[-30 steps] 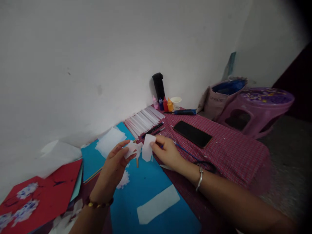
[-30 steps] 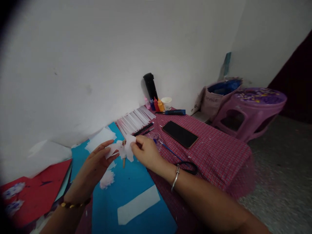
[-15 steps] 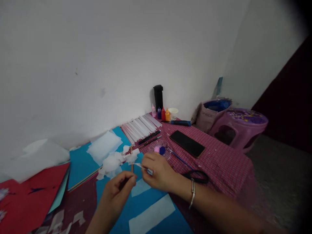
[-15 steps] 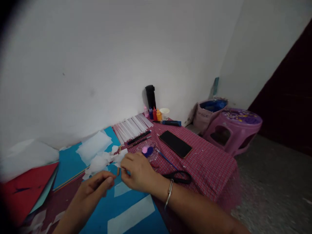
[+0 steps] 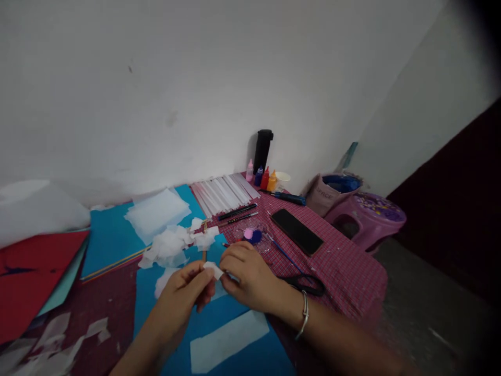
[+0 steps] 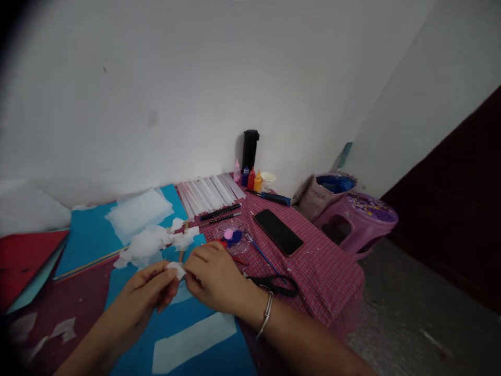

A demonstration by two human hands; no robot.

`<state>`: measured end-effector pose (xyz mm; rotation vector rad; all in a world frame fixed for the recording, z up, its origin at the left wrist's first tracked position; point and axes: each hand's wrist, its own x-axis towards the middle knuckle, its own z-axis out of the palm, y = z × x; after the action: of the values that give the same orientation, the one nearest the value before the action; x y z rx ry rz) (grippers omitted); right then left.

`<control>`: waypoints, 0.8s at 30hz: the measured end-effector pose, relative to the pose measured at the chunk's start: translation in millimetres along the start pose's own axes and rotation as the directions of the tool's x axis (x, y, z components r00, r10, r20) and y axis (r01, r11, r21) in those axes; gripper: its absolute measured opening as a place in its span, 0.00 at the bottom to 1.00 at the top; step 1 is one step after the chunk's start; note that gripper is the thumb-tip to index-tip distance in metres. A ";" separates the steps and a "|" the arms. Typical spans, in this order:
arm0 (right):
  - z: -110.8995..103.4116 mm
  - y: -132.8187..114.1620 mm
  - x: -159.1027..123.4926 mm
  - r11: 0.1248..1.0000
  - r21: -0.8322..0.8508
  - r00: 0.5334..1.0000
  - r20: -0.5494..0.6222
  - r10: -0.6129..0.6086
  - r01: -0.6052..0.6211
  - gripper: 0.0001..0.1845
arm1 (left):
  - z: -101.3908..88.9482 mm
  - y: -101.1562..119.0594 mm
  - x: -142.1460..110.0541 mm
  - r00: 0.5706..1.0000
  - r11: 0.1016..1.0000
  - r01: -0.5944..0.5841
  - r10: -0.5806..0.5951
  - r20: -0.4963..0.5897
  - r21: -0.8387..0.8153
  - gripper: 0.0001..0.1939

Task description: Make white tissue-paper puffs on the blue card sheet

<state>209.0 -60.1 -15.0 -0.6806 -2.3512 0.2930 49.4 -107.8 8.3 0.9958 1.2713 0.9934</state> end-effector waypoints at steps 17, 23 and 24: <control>-9.5 -9.6 -2.1 0.908 0.408 0.994 -0.014 0.108 -0.093 0.21 | -0.6 -8.8 3.3 0.998 0.995 -0.049 0.051 -0.021 0.087 0.13; 0.6 -9.0 -2.7 0.830 0.528 0.974 -0.020 0.226 -0.182 0.07 | -1.2 -10.2 2.6 0.997 0.996 -0.052 0.049 0.056 0.070 0.10; 2.0 -8.7 -2.8 0.817 0.546 0.971 -0.025 0.238 -0.186 0.07 | -1.4 -10.3 2.3 0.997 0.996 -0.051 0.047 0.059 0.074 0.09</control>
<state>206.1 -68.9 -14.8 -0.6524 -1.9590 0.9656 48.4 -108.4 -2.3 1.1109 1.2502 0.9535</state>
